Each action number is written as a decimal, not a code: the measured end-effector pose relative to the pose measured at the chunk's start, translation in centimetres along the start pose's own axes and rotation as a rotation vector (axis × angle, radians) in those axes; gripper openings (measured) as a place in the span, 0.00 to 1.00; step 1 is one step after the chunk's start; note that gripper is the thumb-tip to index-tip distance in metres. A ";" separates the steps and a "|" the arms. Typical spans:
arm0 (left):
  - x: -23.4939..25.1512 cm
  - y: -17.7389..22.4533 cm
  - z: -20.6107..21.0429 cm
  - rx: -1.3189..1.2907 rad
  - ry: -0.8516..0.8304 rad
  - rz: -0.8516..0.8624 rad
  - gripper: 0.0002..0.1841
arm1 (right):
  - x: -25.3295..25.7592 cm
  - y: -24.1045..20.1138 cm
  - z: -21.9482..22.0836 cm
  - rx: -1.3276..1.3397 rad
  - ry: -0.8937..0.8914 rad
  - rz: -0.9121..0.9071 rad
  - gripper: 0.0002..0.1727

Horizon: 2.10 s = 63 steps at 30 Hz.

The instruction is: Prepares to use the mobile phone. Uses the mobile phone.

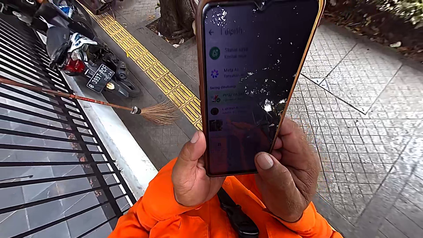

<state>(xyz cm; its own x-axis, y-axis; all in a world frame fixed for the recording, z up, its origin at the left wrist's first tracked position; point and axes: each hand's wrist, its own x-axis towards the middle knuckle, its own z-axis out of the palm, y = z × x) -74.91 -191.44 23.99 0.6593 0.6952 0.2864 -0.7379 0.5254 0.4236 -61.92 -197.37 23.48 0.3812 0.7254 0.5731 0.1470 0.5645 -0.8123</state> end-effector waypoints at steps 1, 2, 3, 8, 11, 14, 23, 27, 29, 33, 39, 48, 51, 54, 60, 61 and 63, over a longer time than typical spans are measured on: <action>-0.1 0.0 0.0 0.001 -0.009 -0.004 0.20 | -0.1 0.0 0.0 0.003 -0.005 -0.001 0.22; -0.2 0.1 0.0 0.001 -0.011 -0.007 0.20 | -0.1 -0.1 0.0 0.001 -0.009 -0.002 0.22; -0.3 0.1 0.0 0.000 -0.010 -0.007 0.20 | -0.2 -0.1 0.0 0.000 -0.009 -0.005 0.22; -0.7 0.1 0.1 0.006 0.002 0.000 0.20 | -0.4 -0.3 0.1 -0.003 -0.023 -0.002 0.22; -0.9 0.2 0.2 -0.001 0.010 -0.007 0.21 | -0.7 -0.4 0.1 0.003 -0.039 0.005 0.22; -0.8 0.4 0.2 0.042 0.010 0.010 0.21 | -1.0 -0.4 -0.1 -0.001 -0.066 -0.006 0.28; -0.9 0.2 0.4 0.047 0.013 0.063 0.20 | -1.7 -0.6 0.3 -0.031 -0.063 0.002 0.36; -1.0 0.1 0.3 0.048 0.024 0.060 0.20 | -1.8 -0.4 0.6 -0.035 -0.049 0.008 0.35; -1.0 0.1 0.2 0.041 0.018 0.054 0.20 | -1.8 -0.3 0.5 -0.024 -0.060 0.012 0.33; -1.1 0.3 -0.1 0.037 -0.004 0.036 0.23 | -1.5 -0.4 0.2 -0.014 -0.076 0.006 0.31; -1.1 0.5 -0.2 0.035 -0.001 0.033 0.21 | 0.0 -0.7 0.7 -0.081 -0.049 -0.052 0.28; -1.3 0.7 -0.7 0.026 0.011 0.014 0.20 | 0.7 -0.5 2.0 -0.063 -0.007 -0.041 0.20; -1.2 0.9 -1.0 0.023 0.012 0.001 0.21 | 0.7 -0.1 1.9 0.011 -0.038 -0.030 0.21; -1.1 0.9 -1.1 0.042 0.023 0.015 0.21 | 0.7 0.3 1.8 0.073 -0.044 -0.005 0.23; -0.8 0.9 -1.2 0.041 0.020 0.031 0.21 | 1.0 0.4 2.0 0.016 -0.031 -0.032 0.22; -0.8 0.8 -1.2 0.042 0.014 0.035 0.21 | 1.0 0.3 2.1 0.014 -0.029 -0.032 0.22; -0.7 0.7 -1.3 0.051 0.011 0.042 0.20 | 1.1 0.3 2.2 -0.001 -0.016 -0.033 0.22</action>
<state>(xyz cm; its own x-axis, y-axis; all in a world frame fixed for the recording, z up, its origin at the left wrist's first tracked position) -76.11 -190.93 23.02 0.6261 0.7218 0.2951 -0.7565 0.4705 0.4543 -63.44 -195.54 24.05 0.3616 0.7123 0.6015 0.1606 0.5879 -0.7928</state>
